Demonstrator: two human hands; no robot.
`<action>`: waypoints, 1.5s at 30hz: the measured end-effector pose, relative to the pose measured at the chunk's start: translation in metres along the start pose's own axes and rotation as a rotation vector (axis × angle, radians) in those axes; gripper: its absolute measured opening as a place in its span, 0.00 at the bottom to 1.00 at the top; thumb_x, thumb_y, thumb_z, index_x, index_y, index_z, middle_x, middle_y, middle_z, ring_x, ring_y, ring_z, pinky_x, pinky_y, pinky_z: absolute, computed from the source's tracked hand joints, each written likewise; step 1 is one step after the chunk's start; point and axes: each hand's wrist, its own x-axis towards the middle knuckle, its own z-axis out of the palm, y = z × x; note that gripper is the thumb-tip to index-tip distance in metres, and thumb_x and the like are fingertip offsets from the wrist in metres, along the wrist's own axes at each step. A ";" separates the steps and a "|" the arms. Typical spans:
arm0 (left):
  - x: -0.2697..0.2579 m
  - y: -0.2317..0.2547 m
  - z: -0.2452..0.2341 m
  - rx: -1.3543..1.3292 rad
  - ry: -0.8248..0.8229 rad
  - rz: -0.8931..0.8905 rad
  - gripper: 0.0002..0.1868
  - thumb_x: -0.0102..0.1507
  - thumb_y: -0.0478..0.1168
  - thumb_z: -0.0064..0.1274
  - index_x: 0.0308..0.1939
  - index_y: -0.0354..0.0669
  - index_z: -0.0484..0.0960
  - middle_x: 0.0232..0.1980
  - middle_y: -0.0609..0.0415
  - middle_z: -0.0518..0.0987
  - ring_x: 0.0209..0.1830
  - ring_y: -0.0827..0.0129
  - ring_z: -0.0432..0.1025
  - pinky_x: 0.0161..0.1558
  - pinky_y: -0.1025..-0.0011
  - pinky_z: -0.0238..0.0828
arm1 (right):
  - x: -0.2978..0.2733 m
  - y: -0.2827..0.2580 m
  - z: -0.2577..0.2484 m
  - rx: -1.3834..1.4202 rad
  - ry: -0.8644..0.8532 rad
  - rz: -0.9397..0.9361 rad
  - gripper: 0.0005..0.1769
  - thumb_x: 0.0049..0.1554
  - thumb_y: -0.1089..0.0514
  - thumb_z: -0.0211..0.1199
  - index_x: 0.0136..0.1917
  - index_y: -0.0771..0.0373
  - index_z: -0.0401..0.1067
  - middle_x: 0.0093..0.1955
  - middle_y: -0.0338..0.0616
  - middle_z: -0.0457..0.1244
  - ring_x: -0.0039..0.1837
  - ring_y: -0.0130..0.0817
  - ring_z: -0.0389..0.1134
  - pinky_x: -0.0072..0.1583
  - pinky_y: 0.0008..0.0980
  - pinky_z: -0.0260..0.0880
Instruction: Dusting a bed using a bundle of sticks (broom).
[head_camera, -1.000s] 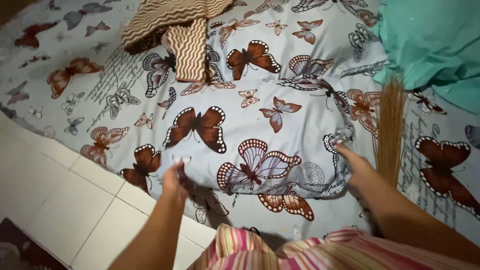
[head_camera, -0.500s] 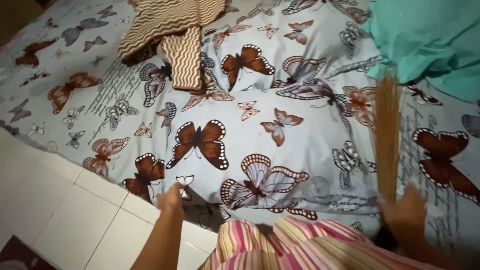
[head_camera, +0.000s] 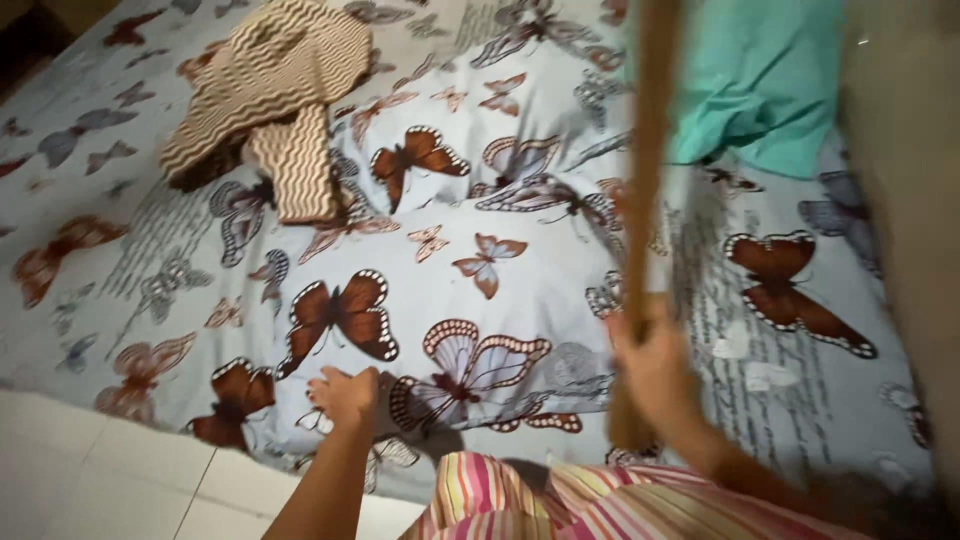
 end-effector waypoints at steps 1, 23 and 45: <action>0.002 0.002 0.006 -0.005 -0.004 0.011 0.44 0.49 0.49 0.61 0.65 0.29 0.67 0.70 0.27 0.61 0.75 0.32 0.52 0.74 0.45 0.50 | -0.008 -0.009 0.000 0.000 0.012 -0.001 0.20 0.59 0.46 0.64 0.51 0.65 0.67 0.37 0.51 0.67 0.38 0.45 0.70 0.42 0.44 0.70; -0.023 0.045 0.033 0.035 -0.210 0.117 0.56 0.48 0.52 0.61 0.78 0.43 0.56 0.78 0.23 0.45 0.77 0.27 0.41 0.75 0.48 0.42 | -0.032 0.002 0.003 -0.476 -0.453 -0.220 0.24 0.56 0.36 0.62 0.51 0.58 0.71 0.35 0.58 0.68 0.42 0.60 0.71 0.44 0.56 0.68; -0.061 0.081 -0.008 -0.106 -0.247 -0.009 0.58 0.48 0.52 0.61 0.80 0.56 0.52 0.85 0.41 0.34 0.83 0.30 0.28 0.72 0.30 0.41 | -0.021 0.019 -0.032 -0.354 -0.267 0.196 0.27 0.57 0.37 0.62 0.54 0.62 0.76 0.32 0.58 0.67 0.36 0.51 0.71 0.43 0.49 0.68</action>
